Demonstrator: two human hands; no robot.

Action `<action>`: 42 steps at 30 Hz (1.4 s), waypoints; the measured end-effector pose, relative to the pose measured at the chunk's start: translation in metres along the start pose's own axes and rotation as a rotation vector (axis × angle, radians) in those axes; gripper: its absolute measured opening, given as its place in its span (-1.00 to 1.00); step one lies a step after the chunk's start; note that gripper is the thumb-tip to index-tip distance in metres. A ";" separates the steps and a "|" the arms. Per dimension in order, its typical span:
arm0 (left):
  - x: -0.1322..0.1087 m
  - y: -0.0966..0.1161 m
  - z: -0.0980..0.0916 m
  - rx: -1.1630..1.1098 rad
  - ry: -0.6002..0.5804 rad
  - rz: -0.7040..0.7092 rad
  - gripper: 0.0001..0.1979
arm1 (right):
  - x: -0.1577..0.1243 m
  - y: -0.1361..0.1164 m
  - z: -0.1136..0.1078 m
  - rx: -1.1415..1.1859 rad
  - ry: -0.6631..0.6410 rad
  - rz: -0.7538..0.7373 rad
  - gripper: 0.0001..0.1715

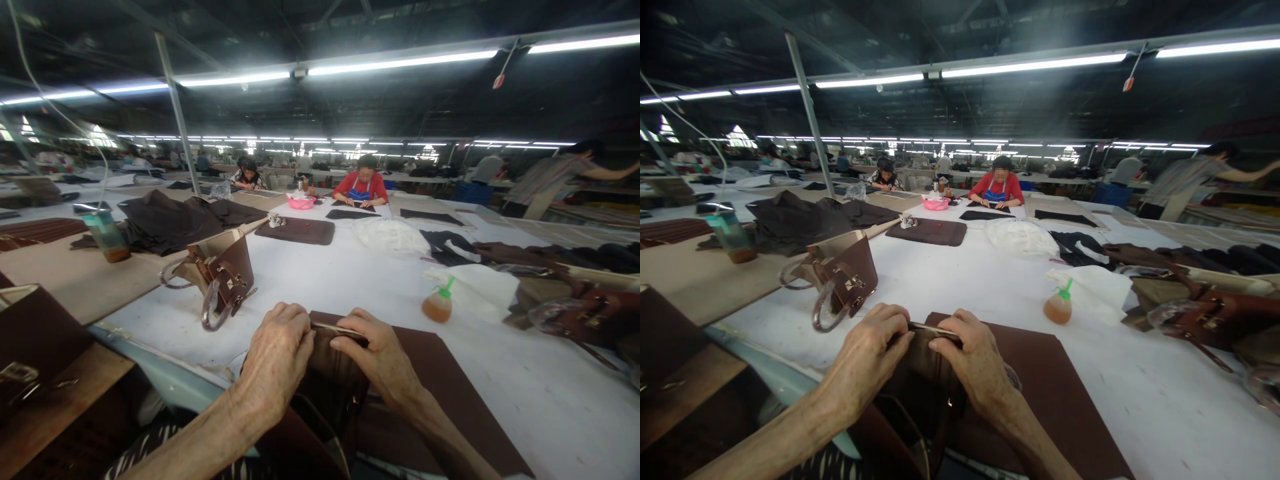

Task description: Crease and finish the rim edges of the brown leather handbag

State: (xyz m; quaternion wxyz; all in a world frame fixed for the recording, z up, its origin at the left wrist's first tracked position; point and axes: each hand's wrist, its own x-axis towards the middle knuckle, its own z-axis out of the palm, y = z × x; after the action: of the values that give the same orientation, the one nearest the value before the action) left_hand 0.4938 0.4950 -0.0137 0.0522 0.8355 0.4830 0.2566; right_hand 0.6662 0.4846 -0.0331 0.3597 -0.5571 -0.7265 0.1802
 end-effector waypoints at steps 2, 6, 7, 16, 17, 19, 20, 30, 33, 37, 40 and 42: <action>0.000 0.000 0.000 -0.002 0.003 0.006 -0.80 | 0.001 0.000 0.000 0.051 -0.001 0.008 -0.95; 0.000 0.000 -0.001 -0.001 -0.006 -0.001 -0.80 | 0.001 -0.001 -0.001 0.101 0.013 0.004 -0.91; 0.001 0.000 -0.002 -0.002 -0.010 -0.002 -0.80 | 0.001 -0.001 -0.001 0.111 0.014 -0.003 -0.89; 0.001 0.000 -0.003 -0.013 -0.007 -0.027 -0.80 | 0.003 0.004 -0.001 0.111 0.012 -0.042 -0.82; 0.002 0.000 -0.003 -0.009 -0.006 -0.026 -0.80 | 0.003 0.004 -0.001 0.097 0.016 -0.046 -0.83; 0.003 0.000 -0.002 -0.002 -0.008 -0.024 -0.80 | 0.003 0.005 -0.001 0.069 0.016 -0.053 -0.85; 0.003 0.000 -0.002 0.000 -0.010 -0.026 -0.80 | 0.003 0.004 -0.001 0.058 0.012 -0.055 -0.85; 0.004 0.001 -0.001 0.044 -0.018 -0.070 -0.79 | 0.002 0.001 -0.002 -0.065 -0.001 -0.105 -0.78; 0.006 0.002 0.000 0.059 -0.019 -0.076 -0.78 | 0.002 -0.003 0.001 -0.308 0.052 -0.201 -0.79; 0.010 0.002 0.003 0.068 -0.021 -0.072 -0.77 | 0.006 -0.018 0.008 -0.595 0.068 -0.296 -0.81; 0.009 0.001 0.002 0.036 -0.014 -0.081 -0.76 | 0.011 -0.029 0.011 -0.583 -0.041 -0.264 -0.81; 0.005 0.000 0.001 0.010 -0.014 -0.074 -0.77 | 0.013 -0.033 0.010 -0.553 -0.111 -0.211 -0.81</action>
State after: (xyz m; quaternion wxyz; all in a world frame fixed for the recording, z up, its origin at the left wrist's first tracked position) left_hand 0.4964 0.5000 -0.0130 0.0609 0.8192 0.5143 0.2464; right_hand 0.6347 0.4882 -0.0140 0.1705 -0.5447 -0.8204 -0.0327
